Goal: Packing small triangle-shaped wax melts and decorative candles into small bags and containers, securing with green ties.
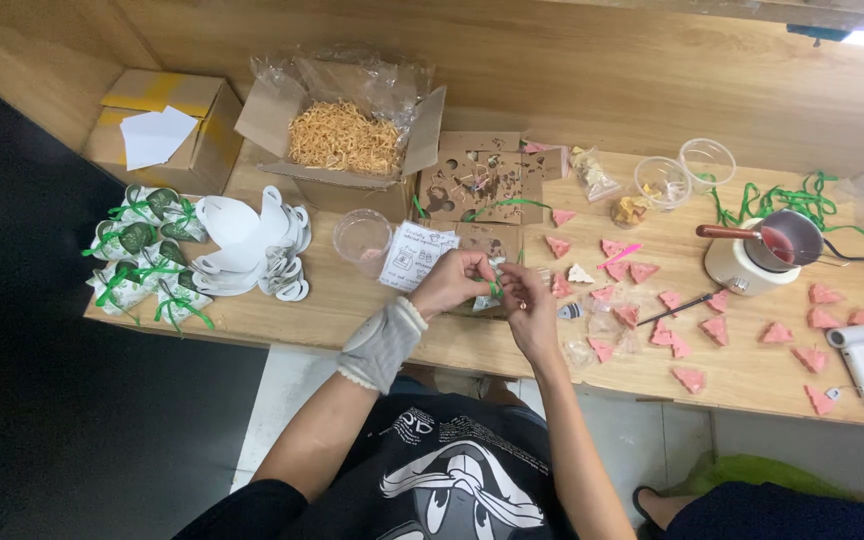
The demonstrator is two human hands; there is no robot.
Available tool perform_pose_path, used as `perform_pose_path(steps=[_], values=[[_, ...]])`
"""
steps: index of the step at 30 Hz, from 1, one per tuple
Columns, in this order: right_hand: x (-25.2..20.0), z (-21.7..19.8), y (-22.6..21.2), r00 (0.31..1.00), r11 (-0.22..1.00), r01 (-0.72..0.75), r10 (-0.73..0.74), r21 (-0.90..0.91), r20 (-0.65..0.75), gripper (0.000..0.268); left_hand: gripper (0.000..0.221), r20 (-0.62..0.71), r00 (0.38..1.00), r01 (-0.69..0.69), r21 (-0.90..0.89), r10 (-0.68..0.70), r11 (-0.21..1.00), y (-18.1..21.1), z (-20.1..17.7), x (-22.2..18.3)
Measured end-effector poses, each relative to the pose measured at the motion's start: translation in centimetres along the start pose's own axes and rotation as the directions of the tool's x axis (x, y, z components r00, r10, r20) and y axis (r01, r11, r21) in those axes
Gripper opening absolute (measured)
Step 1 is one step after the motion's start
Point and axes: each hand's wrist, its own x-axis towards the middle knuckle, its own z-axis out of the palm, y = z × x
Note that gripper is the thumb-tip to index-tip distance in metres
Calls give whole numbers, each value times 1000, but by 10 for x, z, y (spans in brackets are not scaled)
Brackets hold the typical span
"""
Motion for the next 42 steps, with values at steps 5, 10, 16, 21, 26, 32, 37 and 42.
perform_pose_path(steps=[5,10,16,21,26,32,37,42], values=[[-3,5,-14,989,922,112,-140,-370,-48,29,13,22,996,-82,63,81,995,10,10,-10],[-5,12,-6,964,887,74,-180,-456,-194,11,12,-30,978,-148,589,204,795,47,26,-18],[-13,32,-19,956,937,-49,-56,-345,-289,14,10,-89,772,-292,831,630,474,40,42,-33],[-11,21,5,956,985,-164,148,-45,-252,17,9,-219,773,-267,740,596,618,29,46,-41],[-6,15,9,925,885,-302,362,353,-117,19,13,-198,762,-295,742,617,602,26,47,-52],[-5,1,30,950,941,-283,302,187,-82,23,15,-252,796,-279,655,551,703,23,46,-59],[-5,4,14,937,932,-348,350,98,-5,38,11,-205,731,-296,764,651,573,25,48,-57],[1,5,0,919,912,-381,392,155,-50,28,12,-111,732,-332,803,672,495,25,47,-57]])
